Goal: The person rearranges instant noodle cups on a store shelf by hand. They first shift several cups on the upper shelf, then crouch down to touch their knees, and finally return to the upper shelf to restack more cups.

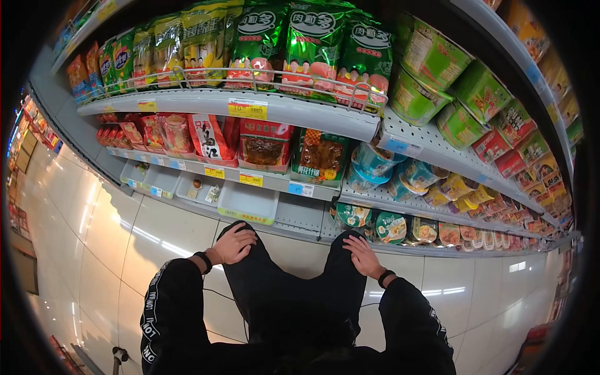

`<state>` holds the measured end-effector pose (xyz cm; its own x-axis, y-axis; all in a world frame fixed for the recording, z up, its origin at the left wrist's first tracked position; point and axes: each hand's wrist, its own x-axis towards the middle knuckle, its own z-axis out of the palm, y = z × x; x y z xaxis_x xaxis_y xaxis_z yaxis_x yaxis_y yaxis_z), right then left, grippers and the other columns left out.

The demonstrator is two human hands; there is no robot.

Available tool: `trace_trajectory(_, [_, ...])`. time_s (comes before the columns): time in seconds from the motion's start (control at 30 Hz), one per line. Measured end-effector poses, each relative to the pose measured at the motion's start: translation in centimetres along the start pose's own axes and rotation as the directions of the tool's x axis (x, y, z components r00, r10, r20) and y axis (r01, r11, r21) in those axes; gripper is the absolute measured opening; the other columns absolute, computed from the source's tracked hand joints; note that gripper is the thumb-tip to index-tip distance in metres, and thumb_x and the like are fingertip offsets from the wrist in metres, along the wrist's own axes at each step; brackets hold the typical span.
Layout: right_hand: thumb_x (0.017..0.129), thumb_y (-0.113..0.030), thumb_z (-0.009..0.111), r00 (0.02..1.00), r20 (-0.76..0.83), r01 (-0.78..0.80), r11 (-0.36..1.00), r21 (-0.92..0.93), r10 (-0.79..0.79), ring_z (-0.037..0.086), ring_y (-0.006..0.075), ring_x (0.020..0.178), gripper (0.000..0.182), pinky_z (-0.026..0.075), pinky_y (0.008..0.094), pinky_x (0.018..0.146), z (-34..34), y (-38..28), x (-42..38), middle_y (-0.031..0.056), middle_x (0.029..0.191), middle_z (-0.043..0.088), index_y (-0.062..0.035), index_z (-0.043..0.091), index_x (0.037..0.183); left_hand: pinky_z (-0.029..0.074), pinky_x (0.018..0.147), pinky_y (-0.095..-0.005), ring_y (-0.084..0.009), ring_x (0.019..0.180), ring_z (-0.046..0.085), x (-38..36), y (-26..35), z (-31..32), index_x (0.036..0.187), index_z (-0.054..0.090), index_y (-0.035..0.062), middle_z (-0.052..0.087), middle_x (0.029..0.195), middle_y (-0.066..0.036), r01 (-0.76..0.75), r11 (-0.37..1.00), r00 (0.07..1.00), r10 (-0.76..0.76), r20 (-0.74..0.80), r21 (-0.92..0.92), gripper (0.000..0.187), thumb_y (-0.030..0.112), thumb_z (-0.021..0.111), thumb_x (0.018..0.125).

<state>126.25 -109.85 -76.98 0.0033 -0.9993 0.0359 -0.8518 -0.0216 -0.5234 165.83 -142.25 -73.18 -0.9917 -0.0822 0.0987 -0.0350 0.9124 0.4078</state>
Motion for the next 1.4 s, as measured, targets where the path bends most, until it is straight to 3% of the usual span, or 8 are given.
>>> trace_trajectory(0.23, [0.092,-0.008,0.047,1.0,-0.02,-0.005,1.0,0.005,0.005,0.033,0.0317,0.148,0.039,0.018,0.0519,0.125,0.0,-0.9,0.0,0.0116,0.15,0.048,-0.0059,0.06,0.129,0.027,0.122,-0.0498,-0.0254,0.126,0.055,-0.3,-0.3,0.4,0.11,0.066,0.0064,0.066,0.121,-0.008,-0.009,1.0,1.0,0.009,-0.019,0.001,0.025,0.015,0.05,0.092])
trace_trajectory(0.33, [0.092,-0.007,0.047,0.999,-0.042,-0.008,1.0,0.012,0.009,0.035,0.0318,0.147,0.038,0.019,0.0518,0.124,0.0,-0.9,0.0,0.0115,0.149,0.049,-0.0057,0.061,0.128,0.029,0.12,-0.0473,-0.0245,0.122,0.058,-0.5,-0.1,0.1,0.106,0.067,0.0059,0.068,0.114,-0.007,0.001,1.0,0.998,0.001,-0.057,0.026,0.023,0.019,0.051,0.095])
trace_trajectory(0.53, [0.088,-0.004,0.047,0.994,-0.108,-0.004,0.998,0.067,0.012,0.038,0.0333,0.145,0.039,0.022,0.0534,0.123,0.8,-0.6,0.9,0.0135,0.145,0.054,-0.0035,0.063,0.124,0.029,0.12,-0.0477,-0.0241,0.124,0.056,-1.9,0.4,-0.2,0.107,0.066,0.0059,0.067,0.117,-0.008,0.034,0.999,0.997,-0.032,-0.067,0.03,0.022,0.017,0.051,0.095])
trace_trajectory(1.4, [0.088,-0.002,0.046,0.992,-0.123,0.016,0.996,0.083,-0.006,0.039,0.0317,0.145,0.038,0.023,0.0524,0.123,0.5,0.4,0.2,0.0125,0.145,0.054,-0.0024,0.063,0.123,0.028,0.122,-0.0516,-0.026,0.13,0.053,-0.4,2.0,-0.6,0.111,0.065,0.0065,0.064,0.125,-0.009,0.024,0.999,0.999,-0.023,-0.04,0.025,0.028,0.012,0.049,0.089])
